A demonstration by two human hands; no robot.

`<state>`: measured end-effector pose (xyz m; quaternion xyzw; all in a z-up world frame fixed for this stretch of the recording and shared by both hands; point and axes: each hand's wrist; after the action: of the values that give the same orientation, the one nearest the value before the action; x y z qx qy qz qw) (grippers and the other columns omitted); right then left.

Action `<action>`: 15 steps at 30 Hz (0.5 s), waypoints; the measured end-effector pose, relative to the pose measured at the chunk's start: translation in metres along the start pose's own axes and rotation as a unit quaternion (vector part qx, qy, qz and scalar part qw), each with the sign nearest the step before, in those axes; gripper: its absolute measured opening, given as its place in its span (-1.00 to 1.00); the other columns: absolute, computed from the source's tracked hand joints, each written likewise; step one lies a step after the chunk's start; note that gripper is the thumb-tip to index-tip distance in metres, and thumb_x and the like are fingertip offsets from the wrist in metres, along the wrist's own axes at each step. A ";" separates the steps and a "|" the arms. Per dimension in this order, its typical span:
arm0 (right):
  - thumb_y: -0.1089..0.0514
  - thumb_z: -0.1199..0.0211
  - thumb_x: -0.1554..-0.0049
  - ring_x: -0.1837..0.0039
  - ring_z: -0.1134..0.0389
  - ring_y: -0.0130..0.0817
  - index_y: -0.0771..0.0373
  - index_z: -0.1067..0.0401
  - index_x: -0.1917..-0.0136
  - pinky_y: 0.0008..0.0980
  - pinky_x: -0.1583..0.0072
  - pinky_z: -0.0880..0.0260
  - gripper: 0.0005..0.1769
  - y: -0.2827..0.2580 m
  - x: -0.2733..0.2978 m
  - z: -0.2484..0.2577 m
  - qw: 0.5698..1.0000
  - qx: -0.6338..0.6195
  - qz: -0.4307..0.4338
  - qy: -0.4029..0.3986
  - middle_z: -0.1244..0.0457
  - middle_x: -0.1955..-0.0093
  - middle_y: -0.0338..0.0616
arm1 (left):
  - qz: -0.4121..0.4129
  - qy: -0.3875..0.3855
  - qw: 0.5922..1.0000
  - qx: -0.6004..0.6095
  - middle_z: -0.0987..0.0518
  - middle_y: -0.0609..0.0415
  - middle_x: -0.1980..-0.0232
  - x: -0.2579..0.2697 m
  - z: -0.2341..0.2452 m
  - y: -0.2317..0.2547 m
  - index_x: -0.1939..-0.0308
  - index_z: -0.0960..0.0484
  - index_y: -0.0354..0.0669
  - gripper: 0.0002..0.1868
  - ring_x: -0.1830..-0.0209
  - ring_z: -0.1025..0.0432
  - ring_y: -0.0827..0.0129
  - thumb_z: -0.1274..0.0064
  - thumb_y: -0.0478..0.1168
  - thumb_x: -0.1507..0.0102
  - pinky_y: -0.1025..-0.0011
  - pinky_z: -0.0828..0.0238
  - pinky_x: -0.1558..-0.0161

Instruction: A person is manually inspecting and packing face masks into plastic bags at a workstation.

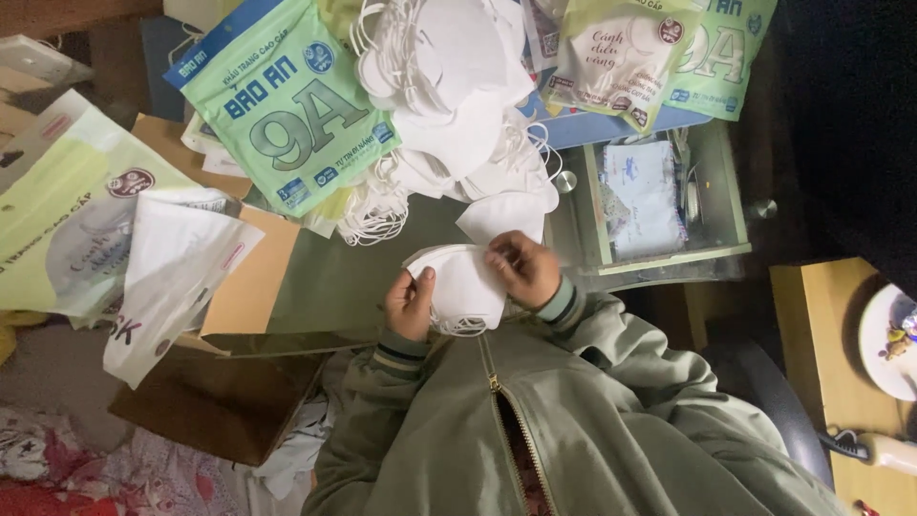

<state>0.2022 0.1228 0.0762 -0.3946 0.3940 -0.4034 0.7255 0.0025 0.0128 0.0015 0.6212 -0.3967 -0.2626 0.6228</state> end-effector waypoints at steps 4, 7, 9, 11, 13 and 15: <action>0.23 -0.43 -0.12 0.16 -0.44 0.08 0.29 -0.44 -0.10 -0.13 0.16 -0.48 -0.69 0.004 -0.031 0.033 0.965 0.188 0.171 0.065 -0.38 0.15 0.07 | -0.011 -0.012 1.000 0.011 -0.59 0.04 0.45 0.002 -0.013 0.059 0.19 -0.70 -0.24 -0.71 0.46 -0.37 0.54 -0.23 -0.04 -0.36 0.44 -0.42 0.36; -0.06 -0.41 -0.14 -0.33 -0.24 0.25 0.26 -0.35 -0.40 0.11 -0.19 -0.28 -0.34 0.019 -0.036 0.044 0.935 0.335 0.117 0.019 -0.26 -0.29 0.16 | -0.006 -0.005 1.000 -0.002 -0.66 -0.06 0.34 0.001 -0.013 0.055 0.03 -0.73 -0.28 -0.67 0.36 -0.46 0.48 -0.22 -0.05 -0.36 0.36 -0.49 0.27; -0.18 -0.38 -0.11 -0.40 -0.20 0.19 0.21 -0.24 -0.52 0.24 -0.31 -0.17 -0.17 0.029 -0.036 0.046 0.944 0.326 0.034 -0.042 -0.26 -0.29 0.07 | 0.000 0.002 1.000 0.019 -0.68 -0.08 0.34 0.001 -0.012 0.053 0.01 -0.72 -0.26 -0.65 0.39 -0.48 0.47 -0.25 -0.02 -0.34 0.37 -0.49 0.30; -0.15 -0.38 -0.10 -0.37 -0.22 0.20 0.23 -0.26 -0.50 0.27 -0.31 -0.16 -0.18 0.027 -0.035 0.046 0.945 0.322 0.029 -0.041 -0.27 -0.27 0.09 | 0.004 0.005 1.000 0.012 -0.69 -0.07 0.31 0.002 -0.011 0.050 0.03 -0.73 -0.25 -0.67 0.35 -0.49 0.47 -0.26 -0.03 -0.33 0.36 -0.50 0.27; -0.13 -0.39 -0.10 -0.34 -0.24 0.21 0.25 -0.27 -0.49 0.29 -0.31 -0.16 -0.20 0.027 -0.034 0.046 0.947 0.318 0.024 -0.040 -0.28 -0.25 0.11 | 0.008 0.009 1.000 0.005 -0.70 -0.06 0.28 0.003 -0.010 0.050 0.06 -0.73 -0.23 -0.69 0.32 -0.49 0.46 -0.26 -0.05 -0.33 0.34 -0.51 0.24; -0.19 -0.40 -0.11 -0.31 -0.26 0.05 0.20 -0.33 -0.45 0.18 -0.34 -0.16 -0.24 0.031 -0.032 0.045 0.933 0.355 0.054 -0.024 -0.29 -0.19 -0.03 | 0.005 0.001 1.000 0.012 -0.69 -0.02 0.28 0.001 -0.010 0.052 0.10 -0.74 -0.22 -0.74 0.30 -0.47 0.47 -0.27 -0.08 -0.32 0.35 -0.49 0.22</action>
<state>0.2397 0.1744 0.0734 -0.0991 0.2281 -0.4670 0.8486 0.0029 0.0223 0.0537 0.6266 -0.4024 -0.2540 0.6172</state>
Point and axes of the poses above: each hand's wrist, its own x-axis away from the middle knuckle, its own z-axis out of the back of the hand, y = z × x
